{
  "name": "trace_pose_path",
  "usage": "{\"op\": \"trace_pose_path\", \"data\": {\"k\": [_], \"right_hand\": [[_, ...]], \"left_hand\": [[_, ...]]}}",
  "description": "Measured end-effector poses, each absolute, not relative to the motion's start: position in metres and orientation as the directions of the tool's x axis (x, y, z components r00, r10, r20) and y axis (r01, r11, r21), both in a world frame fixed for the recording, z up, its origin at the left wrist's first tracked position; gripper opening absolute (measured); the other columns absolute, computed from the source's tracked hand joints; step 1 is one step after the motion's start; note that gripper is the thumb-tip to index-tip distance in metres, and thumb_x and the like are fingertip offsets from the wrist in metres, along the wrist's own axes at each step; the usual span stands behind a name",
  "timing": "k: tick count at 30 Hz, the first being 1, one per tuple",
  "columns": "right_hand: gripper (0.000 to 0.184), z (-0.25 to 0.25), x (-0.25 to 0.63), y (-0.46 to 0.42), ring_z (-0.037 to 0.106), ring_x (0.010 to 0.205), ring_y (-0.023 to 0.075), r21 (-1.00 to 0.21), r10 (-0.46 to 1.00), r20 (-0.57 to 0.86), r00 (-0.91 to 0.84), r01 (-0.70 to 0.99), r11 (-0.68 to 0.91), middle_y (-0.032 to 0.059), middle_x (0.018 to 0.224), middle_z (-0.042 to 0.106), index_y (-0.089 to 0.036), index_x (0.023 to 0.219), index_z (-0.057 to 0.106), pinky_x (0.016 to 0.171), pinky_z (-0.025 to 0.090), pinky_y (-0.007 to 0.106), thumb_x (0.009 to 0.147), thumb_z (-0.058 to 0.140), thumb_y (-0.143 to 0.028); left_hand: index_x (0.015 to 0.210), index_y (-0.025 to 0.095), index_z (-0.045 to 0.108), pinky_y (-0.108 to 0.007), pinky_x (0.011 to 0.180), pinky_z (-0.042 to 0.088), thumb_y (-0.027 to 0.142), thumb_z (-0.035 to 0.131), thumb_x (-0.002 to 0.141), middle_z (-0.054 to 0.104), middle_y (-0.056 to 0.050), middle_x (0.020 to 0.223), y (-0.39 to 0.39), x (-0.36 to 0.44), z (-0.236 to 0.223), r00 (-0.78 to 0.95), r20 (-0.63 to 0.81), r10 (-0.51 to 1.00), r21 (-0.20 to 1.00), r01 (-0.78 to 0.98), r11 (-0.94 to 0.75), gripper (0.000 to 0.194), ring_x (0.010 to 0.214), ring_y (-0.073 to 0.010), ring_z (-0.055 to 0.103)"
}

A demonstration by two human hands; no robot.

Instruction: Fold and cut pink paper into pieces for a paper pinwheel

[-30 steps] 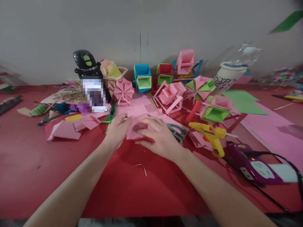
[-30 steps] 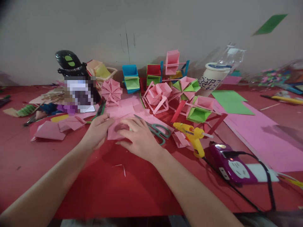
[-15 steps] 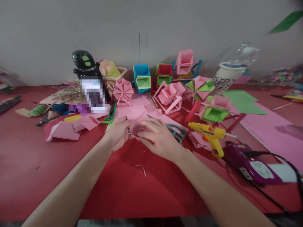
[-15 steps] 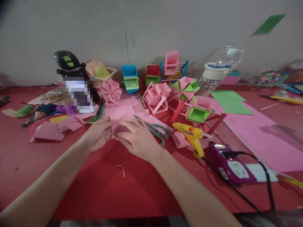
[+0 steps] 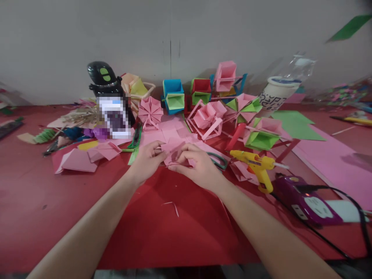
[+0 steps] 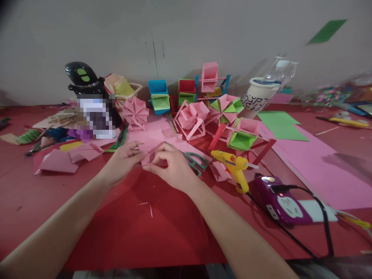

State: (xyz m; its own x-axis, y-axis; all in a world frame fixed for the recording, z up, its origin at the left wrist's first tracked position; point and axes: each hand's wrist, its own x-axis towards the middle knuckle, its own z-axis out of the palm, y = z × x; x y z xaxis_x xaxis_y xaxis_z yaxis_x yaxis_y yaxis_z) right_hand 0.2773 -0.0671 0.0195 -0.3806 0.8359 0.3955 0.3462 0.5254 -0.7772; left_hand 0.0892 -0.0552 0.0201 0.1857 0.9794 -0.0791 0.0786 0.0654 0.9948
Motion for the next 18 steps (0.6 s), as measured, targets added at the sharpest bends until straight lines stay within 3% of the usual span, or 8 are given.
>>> {"op": "trace_pose_path", "data": {"k": [8, 18], "right_hand": [[0.011, 0.0216, 0.2808, -0.0644, 0.061, 0.081, 0.0139, -0.877, 0.885, 0.263, -0.383, 0.288, 0.385, 0.001, 0.089, 0.066, -0.02, 0.08, 0.069, 0.078, 0.047, 0.03, 0.089, 0.064, -0.022], [0.025, 0.0231, 0.28, -0.0638, 0.061, 0.08, 0.015, -0.897, 0.904, 0.225, -0.364, 0.284, 0.338, 0.0008, 0.082, 0.067, -0.019, 0.066, 0.063, 0.076, 0.045, 0.03, 0.082, 0.075, -0.035]], "left_hand": [[0.093, 0.019, 0.057, -0.029, 0.071, 0.055, 0.028, 0.07, 0.078, 0.055, 0.006, 0.063, -0.0537, 0.0895, 0.0197, 0.227, -0.083, 0.97, 0.996, 0.047, 0.074, 0.021, 0.063, -0.012, 0.058], [0.131, 0.017, 0.055, -0.025, 0.061, 0.049, 0.024, 0.063, 0.083, 0.055, 0.004, 0.059, -0.0581, 0.0889, 0.0268, 0.191, -0.061, 0.98, 0.976, 0.215, 0.019, 0.049, 0.056, -0.0132, 0.055]]}}
